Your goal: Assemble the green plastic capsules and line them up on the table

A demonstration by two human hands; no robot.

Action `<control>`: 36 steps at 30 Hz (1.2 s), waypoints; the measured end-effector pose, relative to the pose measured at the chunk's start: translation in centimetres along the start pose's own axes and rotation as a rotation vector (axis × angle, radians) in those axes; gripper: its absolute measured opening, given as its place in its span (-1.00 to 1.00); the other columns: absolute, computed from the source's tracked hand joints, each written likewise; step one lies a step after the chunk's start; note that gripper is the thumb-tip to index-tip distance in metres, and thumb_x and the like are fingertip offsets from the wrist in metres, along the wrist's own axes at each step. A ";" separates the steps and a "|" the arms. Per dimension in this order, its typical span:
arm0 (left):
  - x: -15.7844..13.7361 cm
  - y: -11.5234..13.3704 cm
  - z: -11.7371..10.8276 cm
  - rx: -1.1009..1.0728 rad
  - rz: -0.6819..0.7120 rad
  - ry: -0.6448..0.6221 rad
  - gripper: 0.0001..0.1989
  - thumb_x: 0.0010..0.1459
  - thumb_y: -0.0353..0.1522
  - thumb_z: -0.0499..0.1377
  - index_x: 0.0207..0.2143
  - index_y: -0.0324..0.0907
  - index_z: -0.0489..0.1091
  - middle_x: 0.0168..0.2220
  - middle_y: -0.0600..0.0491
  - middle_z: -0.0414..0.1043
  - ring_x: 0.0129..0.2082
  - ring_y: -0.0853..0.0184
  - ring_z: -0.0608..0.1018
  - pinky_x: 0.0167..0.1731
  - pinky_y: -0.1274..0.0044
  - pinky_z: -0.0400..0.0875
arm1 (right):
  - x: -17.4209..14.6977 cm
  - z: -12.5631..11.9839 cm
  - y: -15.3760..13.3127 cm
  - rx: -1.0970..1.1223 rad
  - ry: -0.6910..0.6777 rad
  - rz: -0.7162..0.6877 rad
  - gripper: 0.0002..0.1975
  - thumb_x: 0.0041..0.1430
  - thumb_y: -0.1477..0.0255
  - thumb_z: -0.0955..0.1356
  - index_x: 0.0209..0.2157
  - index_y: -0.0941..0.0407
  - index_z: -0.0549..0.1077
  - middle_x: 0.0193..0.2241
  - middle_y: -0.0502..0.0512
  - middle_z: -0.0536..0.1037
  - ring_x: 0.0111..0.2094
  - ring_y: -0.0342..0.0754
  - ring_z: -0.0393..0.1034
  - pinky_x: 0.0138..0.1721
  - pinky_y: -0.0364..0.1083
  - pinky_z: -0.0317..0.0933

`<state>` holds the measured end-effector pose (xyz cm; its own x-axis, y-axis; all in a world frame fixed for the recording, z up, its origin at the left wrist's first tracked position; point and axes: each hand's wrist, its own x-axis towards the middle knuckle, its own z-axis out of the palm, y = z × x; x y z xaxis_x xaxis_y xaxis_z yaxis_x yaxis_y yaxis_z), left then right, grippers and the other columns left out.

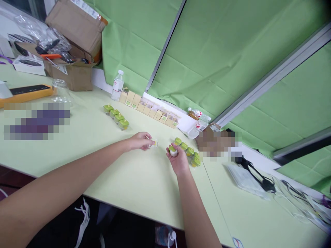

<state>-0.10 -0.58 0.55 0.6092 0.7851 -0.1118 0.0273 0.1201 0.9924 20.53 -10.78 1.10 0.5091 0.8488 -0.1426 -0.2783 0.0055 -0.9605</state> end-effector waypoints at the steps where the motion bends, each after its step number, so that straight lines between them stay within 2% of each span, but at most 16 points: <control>1: 0.3 -0.2 0.0 0.022 0.076 0.110 -0.53 -0.20 -0.14 0.41 -0.24 -0.15 0.42 -0.33 0.04 0.49 -0.30 0.24 0.59 -0.25 0.42 0.50 | 0.0 0.0 0.0 0.012 0.010 0.012 -0.80 0.01 0.38 0.36 -0.27 0.10 0.45 -0.36 0.04 0.56 -0.35 -0.06 0.53 -0.44 -0.13 0.40; 3: 0.7 -0.3 -0.2 0.038 0.220 0.280 -0.55 -0.17 -0.15 0.39 -0.24 -0.13 0.41 -0.31 0.08 0.47 -0.25 0.28 0.57 -0.15 0.43 0.46 | -0.1 0.0 -0.1 0.028 0.020 0.021 -0.81 0.01 0.39 0.36 -0.27 0.10 0.45 -0.36 0.03 0.56 -0.36 -0.08 0.52 -0.44 -0.15 0.39; 5: 0.9 -0.1 -0.5 -0.018 0.248 0.285 -0.55 -0.13 -0.12 0.37 -0.22 -0.12 0.39 -0.28 0.08 0.47 -0.21 0.28 0.56 -0.13 0.42 0.45 | -0.1 0.0 -0.1 0.031 0.017 0.013 -0.80 0.01 0.39 0.37 -0.26 0.10 0.46 -0.35 0.02 0.55 -0.36 -0.09 0.52 -0.44 -0.16 0.38; 9: 0.1 0.7 -0.6 -0.137 0.148 0.141 -0.56 -0.12 -0.11 0.38 -0.23 -0.12 0.38 -0.28 0.07 0.49 -0.19 0.27 0.57 -0.15 0.40 0.47 | 0.0 -0.1 0.0 0.010 0.013 0.000 -0.79 0.01 0.37 0.38 -0.26 0.10 0.46 -0.33 0.01 0.56 -0.35 -0.09 0.51 -0.43 -0.15 0.38; 10: -0.2 0.8 -0.4 -0.166 0.110 0.080 -0.57 -0.12 -0.12 0.38 -0.25 -0.12 0.39 -0.27 0.06 0.50 -0.21 0.26 0.58 -0.15 0.38 0.48 | 0.0 -0.1 0.1 0.011 0.016 0.000 -0.79 0.00 0.37 0.38 -0.26 0.10 0.46 -0.34 0.01 0.56 -0.36 -0.09 0.51 -0.44 -0.15 0.37; 13: -0.9 0.5 0.4 -0.252 -0.056 -0.216 -0.58 -0.12 -0.14 0.39 -0.26 -0.14 0.40 -0.23 0.00 0.52 -0.23 0.19 0.61 -0.16 0.31 0.49 | 0.1 -0.1 0.1 0.024 0.014 0.004 -0.79 -0.01 0.38 0.39 -0.27 0.10 0.47 -0.35 0.01 0.55 -0.36 -0.09 0.50 -0.45 -0.15 0.36; 14: -0.9 0.3 0.7 -0.263 -0.088 -0.277 -0.59 -0.12 -0.16 0.39 -0.26 -0.15 0.41 -0.22 -0.02 0.52 -0.21 0.18 0.60 -0.15 0.31 0.48 | 0.1 -0.1 0.1 0.026 0.011 0.003 -0.79 -0.01 0.38 0.39 -0.27 0.11 0.47 -0.36 0.01 0.55 -0.36 -0.09 0.50 -0.46 -0.16 0.35; 15: -0.7 0.1 0.9 -0.260 -0.084 -0.274 -0.61 -0.12 -0.18 0.38 -0.27 -0.16 0.42 -0.23 -0.02 0.52 -0.20 0.18 0.60 -0.14 0.32 0.47 | 0.0 -0.1 0.0 0.027 0.010 0.002 -0.79 -0.02 0.38 0.39 -0.27 0.11 0.47 -0.36 0.01 0.54 -0.36 -0.09 0.50 -0.46 -0.16 0.34; 16: -0.5 -0.1 1.1 -0.246 -0.042 -0.210 -0.65 -0.11 -0.19 0.37 -0.29 -0.16 0.42 -0.25 -0.01 0.52 -0.19 0.20 0.58 -0.13 0.34 0.45 | 0.0 -0.1 0.0 0.027 0.011 0.002 -0.78 -0.03 0.38 0.40 -0.28 0.11 0.48 -0.36 0.00 0.54 -0.36 -0.09 0.49 -0.46 -0.17 0.34; 17: -0.1 -0.2 1.2 -0.225 0.045 -0.081 -0.68 -0.10 -0.20 0.35 -0.33 -0.17 0.42 -0.28 0.02 0.50 -0.20 0.23 0.56 -0.13 0.38 0.43 | 0.0 -0.1 0.0 0.028 0.014 0.004 -0.78 -0.04 0.38 0.40 -0.28 0.10 0.48 -0.36 0.00 0.54 -0.36 -0.09 0.49 -0.47 -0.17 0.34; 19: 0.7 -0.4 0.8 -0.158 0.308 0.289 -0.72 -0.12 -0.22 0.33 -0.40 -0.18 0.37 -0.35 0.08 0.45 -0.24 0.28 0.52 -0.14 0.44 0.38 | -0.1 0.0 -0.1 0.034 0.024 0.009 -0.77 -0.07 0.37 0.42 -0.30 0.09 0.49 -0.36 -0.01 0.54 -0.36 -0.10 0.49 -0.47 -0.17 0.33; 21: 1.4 -0.4 0.0 -0.137 0.487 0.461 -0.71 -0.12 -0.24 0.33 -0.38 -0.17 0.36 -0.34 0.10 0.43 -0.23 0.31 0.49 -0.16 0.48 0.35 | -0.1 0.0 -0.2 0.037 0.031 0.007 -0.77 -0.10 0.38 0.43 -0.31 0.09 0.50 -0.37 -0.02 0.54 -0.37 -0.09 0.48 -0.47 -0.17 0.32; 24: 2.0 -0.4 -1.2 -0.126 0.521 0.485 -0.69 -0.08 -0.22 0.32 -0.34 -0.17 0.35 -0.36 0.11 0.41 -0.30 0.34 0.47 -0.22 0.50 0.34 | -0.2 0.0 -0.2 0.030 0.037 -0.010 -0.76 -0.12 0.38 0.43 -0.32 0.09 0.50 -0.38 -0.02 0.53 -0.37 -0.09 0.47 -0.48 -0.17 0.31; 30: 2.3 -1.0 -1.4 0.083 0.377 0.576 -0.61 -0.09 -0.16 0.33 -0.26 -0.15 0.35 -0.32 0.11 0.41 -0.31 0.34 0.48 -0.24 0.50 0.34 | -0.2 0.1 -0.1 -0.014 0.048 -0.034 -0.77 -0.14 0.37 0.44 -0.34 0.10 0.51 -0.36 -0.01 0.51 -0.37 -0.09 0.45 -0.48 -0.15 0.30; 36: 1.9 -1.4 -1.6 0.375 0.269 0.465 -0.58 -0.05 -0.16 0.28 -0.16 -0.09 0.31 -0.29 0.12 0.44 -0.39 0.35 0.50 -0.36 0.51 0.33 | -0.3 0.2 0.0 -0.077 0.045 -0.052 -0.75 -0.16 0.34 0.47 -0.35 0.09 0.50 -0.34 0.00 0.52 -0.37 -0.08 0.44 -0.47 -0.13 0.31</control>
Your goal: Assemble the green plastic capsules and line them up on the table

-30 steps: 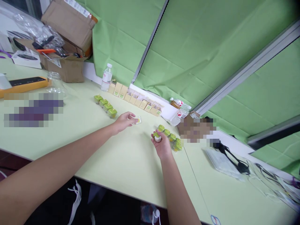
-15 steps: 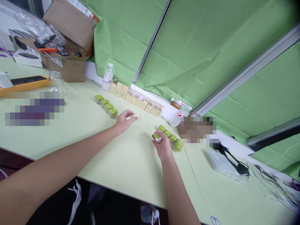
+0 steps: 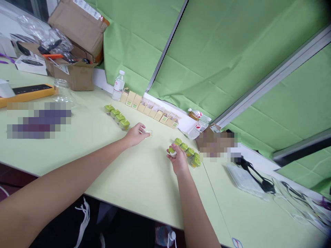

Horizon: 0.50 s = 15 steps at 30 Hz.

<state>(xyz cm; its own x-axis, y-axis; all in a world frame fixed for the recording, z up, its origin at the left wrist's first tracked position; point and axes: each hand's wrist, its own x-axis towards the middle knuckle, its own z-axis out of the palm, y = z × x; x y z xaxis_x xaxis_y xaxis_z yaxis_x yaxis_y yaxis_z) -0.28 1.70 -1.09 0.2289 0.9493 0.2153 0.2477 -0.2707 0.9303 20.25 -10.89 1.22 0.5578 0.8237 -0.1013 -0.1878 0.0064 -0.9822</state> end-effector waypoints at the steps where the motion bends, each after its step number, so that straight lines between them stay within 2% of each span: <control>1: 0.0 -0.1 -0.1 0.035 -0.001 -0.021 -0.58 -0.04 -0.15 0.27 -0.15 -0.09 0.30 -0.28 0.11 0.45 -0.39 0.35 0.50 -0.36 0.51 0.34 | 0.0 0.0 0.0 -0.003 -0.001 -0.001 -0.74 -0.16 0.34 0.47 -0.35 0.08 0.50 -0.33 0.00 0.52 -0.37 -0.08 0.44 -0.46 -0.13 0.30; 7: 0.2 -1.5 -0.5 0.299 0.186 -0.131 -0.53 -0.10 -0.30 0.23 -0.07 -0.11 0.29 -0.16 0.01 0.46 -0.21 0.24 0.51 -0.26 0.47 0.38 | 0.1 0.0 0.2 -0.018 0.007 -0.001 -0.75 -0.16 0.34 0.47 -0.36 0.06 0.49 -0.31 -0.01 0.53 -0.37 -0.09 0.44 -0.44 -0.11 0.30; 12: 0.3 -2.1 -0.5 0.401 0.231 -0.162 -0.54 -0.07 -0.31 0.20 -0.05 -0.14 0.32 -0.08 -0.05 0.45 -0.13 0.17 0.52 -0.17 0.42 0.41 | -0.1 0.1 0.1 -0.016 0.005 -0.009 -0.73 -0.17 0.34 0.47 -0.35 0.07 0.48 -0.32 -0.01 0.51 -0.37 -0.09 0.43 -0.44 -0.11 0.29; 15: 0.0 -1.8 -0.7 0.443 0.267 -0.160 -0.48 -0.07 -0.35 0.19 0.02 -0.14 0.29 0.00 -0.08 0.40 -0.04 0.11 0.49 -0.09 0.37 0.41 | -0.3 0.2 0.0 -0.016 0.001 -0.009 -0.73 -0.17 0.33 0.48 -0.35 0.07 0.47 -0.32 -0.02 0.50 -0.37 -0.09 0.43 -0.44 -0.11 0.28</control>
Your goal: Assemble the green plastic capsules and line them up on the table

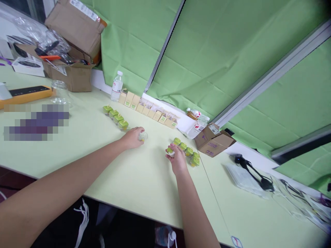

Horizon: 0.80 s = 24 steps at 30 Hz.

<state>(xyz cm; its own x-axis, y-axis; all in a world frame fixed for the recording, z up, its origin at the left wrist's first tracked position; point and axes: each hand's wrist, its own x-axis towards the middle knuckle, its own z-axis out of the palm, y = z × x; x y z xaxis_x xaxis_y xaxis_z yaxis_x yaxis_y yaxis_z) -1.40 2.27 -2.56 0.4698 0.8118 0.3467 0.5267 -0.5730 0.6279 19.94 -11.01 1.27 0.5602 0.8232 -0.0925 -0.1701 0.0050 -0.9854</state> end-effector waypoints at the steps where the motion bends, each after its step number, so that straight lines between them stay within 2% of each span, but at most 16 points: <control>1: -0.1 0.2 -0.2 0.012 0.017 0.008 -0.44 -0.06 -0.35 0.18 0.06 -0.14 0.27 0.05 -0.09 0.37 0.01 0.09 0.46 -0.05 0.35 0.40 | 0.0 0.0 0.0 -0.001 0.002 0.003 -0.72 -0.17 0.33 0.48 -0.35 0.07 0.47 -0.32 -0.02 0.50 -0.37 -0.09 0.43 -0.45 -0.11 0.28; 5: -0.6 1.6 -1.0 0.034 0.124 0.091 -0.34 -0.05 -0.40 0.16 0.17 -0.16 0.17 0.13 -0.11 0.28 0.14 0.04 0.34 0.10 0.26 0.32 | 0.1 0.1 0.1 -0.004 0.014 0.002 -0.72 -0.18 0.34 0.48 -0.35 0.08 0.47 -0.31 -0.01 0.49 -0.37 -0.09 0.41 -0.45 -0.11 0.28; 8: -0.8 2.7 -1.4 0.004 0.208 0.168 -0.42 -0.03 -0.46 0.12 0.12 -0.15 0.21 0.09 -0.07 0.31 0.11 0.09 0.36 0.10 0.28 0.32 | 0.4 0.0 0.3 0.021 0.015 -0.011 -0.74 -0.18 0.34 0.46 -0.36 0.08 0.48 -0.30 0.00 0.48 -0.34 -0.08 0.39 -0.42 -0.10 0.32; 11: -1.2 3.7 -1.4 -0.044 0.295 0.199 -0.52 0.01 -0.49 0.09 0.04 -0.16 0.26 0.02 -0.04 0.37 0.07 0.16 0.39 0.09 0.33 0.32 | 0.4 -0.1 0.4 0.094 -0.015 -0.002 -0.80 -0.18 0.39 0.42 -0.40 0.09 0.49 -0.26 0.02 0.48 -0.27 -0.06 0.37 -0.29 -0.04 0.39; 15: -2.4 5.5 -1.0 -0.088 0.420 0.096 -0.57 0.07 -0.47 0.10 0.04 -0.14 0.28 0.00 -0.03 0.38 0.05 0.16 0.40 0.09 0.33 0.32 | -0.2 0.1 0.2 0.160 -0.182 0.063 -0.74 -0.23 0.51 0.38 -0.36 0.09 0.51 -0.33 0.02 0.51 -0.21 -0.03 0.39 -0.10 0.00 0.39; 20: -3.8 7.8 0.0 -0.132 0.498 -0.071 -0.43 0.03 -0.54 0.09 0.13 -0.07 0.23 0.07 -0.03 0.33 0.08 0.15 0.36 0.09 0.32 0.32 | -2.0 1.0 -0.2 0.057 -0.412 0.087 -0.66 -0.15 0.52 0.43 -0.22 0.08 0.52 -0.27 0.02 0.54 -0.20 -0.02 0.43 -0.09 -0.01 0.37; 24: -3.9 7.6 0.4 -0.147 0.474 -0.100 -0.49 0.02 -0.56 0.09 0.04 -0.07 0.30 -0.01 -0.03 0.35 0.02 0.16 0.40 0.02 0.33 0.37 | -2.8 1.7 -0.1 -0.007 -0.423 0.093 -0.55 -0.21 0.53 0.51 -0.18 0.05 0.45 -0.25 -0.02 0.56 -0.23 -0.06 0.47 -0.09 -0.02 0.34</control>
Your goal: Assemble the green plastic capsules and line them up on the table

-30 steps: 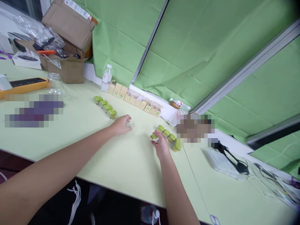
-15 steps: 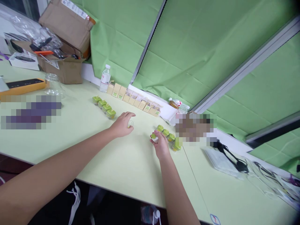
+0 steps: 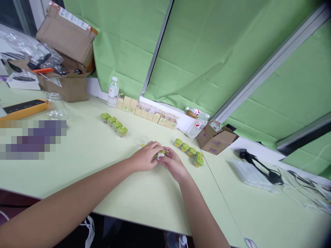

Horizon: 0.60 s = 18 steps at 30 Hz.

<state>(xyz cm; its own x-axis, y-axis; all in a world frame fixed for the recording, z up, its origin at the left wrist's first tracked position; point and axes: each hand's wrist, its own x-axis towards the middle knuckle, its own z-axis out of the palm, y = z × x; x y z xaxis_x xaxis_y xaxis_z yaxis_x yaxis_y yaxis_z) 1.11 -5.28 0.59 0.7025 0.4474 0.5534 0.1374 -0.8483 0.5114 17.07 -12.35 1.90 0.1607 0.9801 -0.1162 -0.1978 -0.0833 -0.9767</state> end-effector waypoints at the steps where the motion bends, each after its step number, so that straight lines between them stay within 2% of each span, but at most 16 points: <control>1: 0.0 -0.2 -0.1 -0.009 -0.013 -0.002 -0.53 0.03 -0.55 0.09 0.02 -0.07 0.31 -0.02 -0.03 0.35 0.01 0.17 0.41 0.01 0.34 0.39 | 0.0 0.1 0.1 -0.010 0.022 0.001 -0.51 -0.23 0.53 0.52 -0.18 0.04 0.43 -0.24 -0.02 0.56 -0.23 -0.07 0.47 -0.10 -0.02 0.33; 5: 0.0 -0.9 -0.4 -0.031 -0.053 -0.003 -0.56 0.04 -0.51 0.10 0.00 -0.08 0.31 -0.02 -0.03 0.33 -0.01 0.19 0.43 -0.01 0.36 0.40 | 0.3 0.1 0.3 -0.033 0.073 -0.028 -0.47 -0.26 0.51 0.56 -0.18 0.03 0.41 -0.23 -0.02 0.57 -0.21 -0.07 0.47 -0.09 -0.04 0.31; 8: -0.1 -0.7 -0.4 -0.017 -0.070 0.012 -0.55 0.04 -0.50 0.10 0.02 -0.08 0.31 -0.02 -0.03 0.33 0.00 0.17 0.43 -0.02 0.36 0.40 | 0.2 0.2 0.2 -0.023 0.022 -0.022 -0.53 -0.21 0.47 0.57 -0.20 0.08 0.45 -0.28 0.01 0.58 -0.21 -0.07 0.48 -0.05 -0.05 0.30; 13: -0.1 -0.3 -0.2 -0.004 -0.114 0.021 -0.51 0.06 -0.51 0.07 0.06 -0.03 0.32 -0.04 -0.02 0.32 -0.10 0.21 0.48 -0.15 0.41 0.45 | -0.1 0.6 0.5 0.062 -0.078 0.004 -0.50 -0.15 0.39 0.57 -0.11 0.05 0.47 -0.29 0.01 0.60 -0.18 -0.05 0.51 0.00 -0.03 0.31; 18: -0.1 -0.2 -0.2 0.040 -0.107 0.021 -0.47 0.05 -0.52 0.06 0.09 -0.01 0.30 -0.04 -0.02 0.31 -0.10 0.21 0.48 -0.14 0.41 0.45 | 0.2 1.0 1.0 0.066 -0.053 -0.047 -0.49 -0.13 0.33 0.57 -0.08 0.05 0.49 -0.40 -0.01 0.59 -0.30 -0.07 0.52 -0.06 0.00 0.37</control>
<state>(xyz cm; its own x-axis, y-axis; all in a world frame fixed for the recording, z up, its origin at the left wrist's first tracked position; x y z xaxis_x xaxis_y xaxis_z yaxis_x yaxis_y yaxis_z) 0.91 -5.07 0.53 0.6677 0.5412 0.5112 0.2383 -0.8059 0.5420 15.98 -12.03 1.02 0.1203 0.9910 -0.0593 -0.2550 -0.0269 -0.9666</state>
